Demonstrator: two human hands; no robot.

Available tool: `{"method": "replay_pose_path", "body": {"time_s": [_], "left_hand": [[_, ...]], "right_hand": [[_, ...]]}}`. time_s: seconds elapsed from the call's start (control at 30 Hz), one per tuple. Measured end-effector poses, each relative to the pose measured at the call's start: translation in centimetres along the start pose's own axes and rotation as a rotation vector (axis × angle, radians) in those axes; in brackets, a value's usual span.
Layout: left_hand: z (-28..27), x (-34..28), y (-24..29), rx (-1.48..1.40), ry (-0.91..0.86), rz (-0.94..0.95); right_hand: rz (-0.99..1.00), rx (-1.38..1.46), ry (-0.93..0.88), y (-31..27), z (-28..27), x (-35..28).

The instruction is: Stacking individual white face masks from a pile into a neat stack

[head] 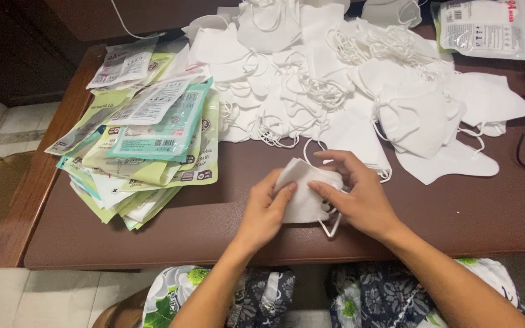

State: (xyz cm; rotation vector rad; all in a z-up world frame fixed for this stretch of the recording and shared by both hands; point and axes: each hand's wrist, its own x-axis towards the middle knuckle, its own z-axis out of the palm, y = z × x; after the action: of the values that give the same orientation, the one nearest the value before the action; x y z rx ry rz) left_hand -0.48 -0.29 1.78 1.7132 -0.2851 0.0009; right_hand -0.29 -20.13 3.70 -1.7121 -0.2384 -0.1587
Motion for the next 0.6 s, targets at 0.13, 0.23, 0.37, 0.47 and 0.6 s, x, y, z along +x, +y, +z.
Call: {"method": "replay_pose_path", "body": {"time_s": [0.13, 0.23, 0.37, 0.47, 0.6], "left_hand": [[-1.0, 0.1, 0.5, 0.02, 0.087, 0.028], [-0.9, 0.1, 0.1, -0.112, 0.03, -0.106], [-1.5, 0.1, -2.5, -0.211, 0.016, -0.197], [-2.8, 0.6, -2.4, -0.173, 0.11, -0.181], [-3.8, 0.9, 0.0, -0.19, 0.28, -0.223]], "right_hand": [[0.025, -0.084, -0.108, 1.3, 0.1, 0.0], [0.072, 0.023, -0.081, 1.1, -0.1, 0.0], [0.08, 0.096, -0.111, 0.1, -1.7, 0.8], [-0.042, -0.259, -0.101, -0.2, -5.4, 3.3], [-0.007, -0.973, -0.046, 4.1, -11.5, 4.8]]}}
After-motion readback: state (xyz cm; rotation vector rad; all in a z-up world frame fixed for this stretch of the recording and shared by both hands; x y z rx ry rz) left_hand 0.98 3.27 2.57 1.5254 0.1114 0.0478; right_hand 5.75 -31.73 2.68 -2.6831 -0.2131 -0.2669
